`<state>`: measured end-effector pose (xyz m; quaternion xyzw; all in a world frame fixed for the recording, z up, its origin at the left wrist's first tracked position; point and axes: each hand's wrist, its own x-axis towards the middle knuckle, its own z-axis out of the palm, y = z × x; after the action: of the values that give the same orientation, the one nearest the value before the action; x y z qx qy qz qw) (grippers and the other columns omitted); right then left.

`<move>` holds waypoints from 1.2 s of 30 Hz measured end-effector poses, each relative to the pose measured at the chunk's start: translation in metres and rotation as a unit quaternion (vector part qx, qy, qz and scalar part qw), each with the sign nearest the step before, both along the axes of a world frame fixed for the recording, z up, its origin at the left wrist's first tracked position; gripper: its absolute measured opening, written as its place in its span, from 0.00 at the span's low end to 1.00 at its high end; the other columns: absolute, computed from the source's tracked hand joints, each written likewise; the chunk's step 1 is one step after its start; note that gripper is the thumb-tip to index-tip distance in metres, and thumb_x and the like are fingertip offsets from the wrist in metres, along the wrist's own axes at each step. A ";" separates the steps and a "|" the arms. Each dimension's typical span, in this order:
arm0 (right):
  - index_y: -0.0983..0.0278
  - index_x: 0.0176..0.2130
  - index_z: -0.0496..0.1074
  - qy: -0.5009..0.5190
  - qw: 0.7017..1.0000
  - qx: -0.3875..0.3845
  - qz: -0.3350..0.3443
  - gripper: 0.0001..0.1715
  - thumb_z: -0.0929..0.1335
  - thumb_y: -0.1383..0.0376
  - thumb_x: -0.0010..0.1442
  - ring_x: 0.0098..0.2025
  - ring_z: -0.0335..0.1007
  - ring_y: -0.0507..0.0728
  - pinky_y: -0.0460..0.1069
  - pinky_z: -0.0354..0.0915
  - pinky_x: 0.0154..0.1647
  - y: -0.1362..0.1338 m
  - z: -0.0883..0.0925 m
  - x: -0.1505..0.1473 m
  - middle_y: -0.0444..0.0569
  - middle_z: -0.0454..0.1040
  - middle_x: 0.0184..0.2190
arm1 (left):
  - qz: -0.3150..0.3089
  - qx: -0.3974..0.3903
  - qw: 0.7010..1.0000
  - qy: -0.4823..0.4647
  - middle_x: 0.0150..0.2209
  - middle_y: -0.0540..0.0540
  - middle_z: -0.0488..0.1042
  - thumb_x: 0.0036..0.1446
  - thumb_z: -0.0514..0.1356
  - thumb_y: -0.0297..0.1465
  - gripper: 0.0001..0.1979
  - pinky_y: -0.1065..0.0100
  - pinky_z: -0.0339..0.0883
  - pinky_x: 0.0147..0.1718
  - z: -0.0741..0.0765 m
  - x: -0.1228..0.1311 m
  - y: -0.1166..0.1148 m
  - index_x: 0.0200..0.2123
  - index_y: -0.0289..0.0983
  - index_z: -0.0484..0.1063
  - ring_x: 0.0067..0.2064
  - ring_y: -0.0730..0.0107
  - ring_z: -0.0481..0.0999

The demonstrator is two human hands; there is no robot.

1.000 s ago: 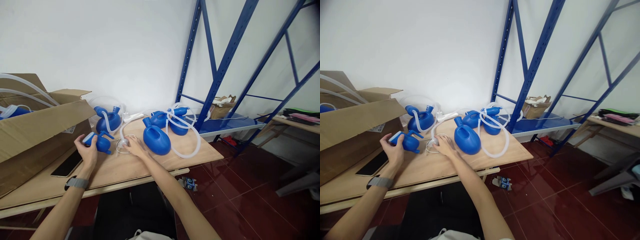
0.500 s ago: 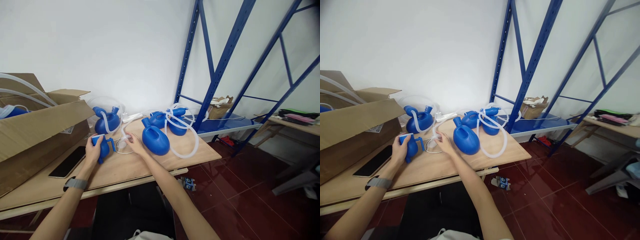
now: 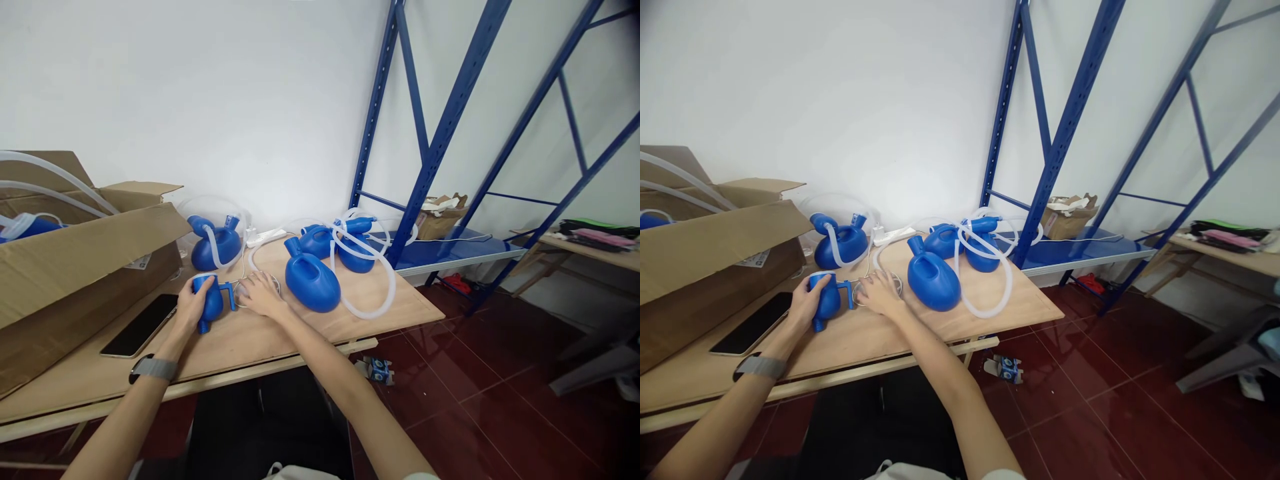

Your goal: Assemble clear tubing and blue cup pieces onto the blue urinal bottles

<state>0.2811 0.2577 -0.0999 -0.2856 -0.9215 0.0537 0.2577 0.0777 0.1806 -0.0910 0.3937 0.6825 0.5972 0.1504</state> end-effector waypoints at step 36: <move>0.63 0.53 0.82 0.413 0.802 -0.403 0.151 0.35 0.69 0.39 0.63 0.54 0.78 0.62 0.55 0.72 0.59 0.000 0.020 0.048 0.52 0.83 0.50 | -0.208 0.135 0.951 0.184 0.63 0.37 0.72 0.56 0.68 0.47 0.36 0.47 0.66 0.65 0.021 0.094 0.010 0.65 0.41 0.69 0.64 0.48 0.73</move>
<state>0.3287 0.2573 -0.0794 -0.1714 -0.6545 0.5718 0.4640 0.1714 0.1909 -0.0699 0.6466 0.5145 0.5564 0.0879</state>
